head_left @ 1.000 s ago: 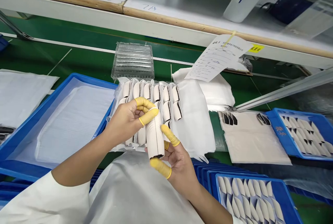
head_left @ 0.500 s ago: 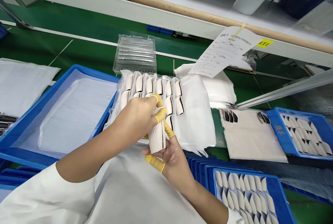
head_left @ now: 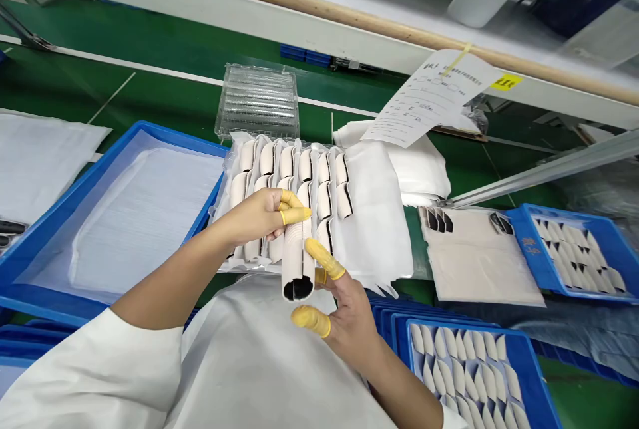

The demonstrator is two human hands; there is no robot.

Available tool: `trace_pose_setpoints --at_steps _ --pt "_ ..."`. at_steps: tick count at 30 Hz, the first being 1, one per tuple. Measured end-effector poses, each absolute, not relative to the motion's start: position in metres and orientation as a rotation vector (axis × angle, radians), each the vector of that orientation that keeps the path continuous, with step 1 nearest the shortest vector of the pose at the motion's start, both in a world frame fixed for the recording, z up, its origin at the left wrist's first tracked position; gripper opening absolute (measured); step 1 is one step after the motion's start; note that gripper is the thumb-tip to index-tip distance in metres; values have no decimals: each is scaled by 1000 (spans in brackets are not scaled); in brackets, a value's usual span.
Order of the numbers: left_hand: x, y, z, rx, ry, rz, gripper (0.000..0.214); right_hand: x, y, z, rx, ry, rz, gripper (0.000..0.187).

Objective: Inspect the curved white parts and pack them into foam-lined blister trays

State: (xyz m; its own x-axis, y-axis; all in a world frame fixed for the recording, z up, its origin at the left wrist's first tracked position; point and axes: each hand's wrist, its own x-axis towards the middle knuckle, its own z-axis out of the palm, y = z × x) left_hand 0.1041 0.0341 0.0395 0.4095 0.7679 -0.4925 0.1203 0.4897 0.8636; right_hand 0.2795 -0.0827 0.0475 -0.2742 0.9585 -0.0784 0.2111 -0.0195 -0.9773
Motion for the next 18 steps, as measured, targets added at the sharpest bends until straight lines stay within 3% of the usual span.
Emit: trace_pose_setpoints --at_steps 4,18 --pt "108 34 32 904 1074 482 20 280 -78 49 -1261 -1604 1272 61" --pt "105 46 34 824 1124 489 26 289 -66 55 -1287 -1877 1109 50"
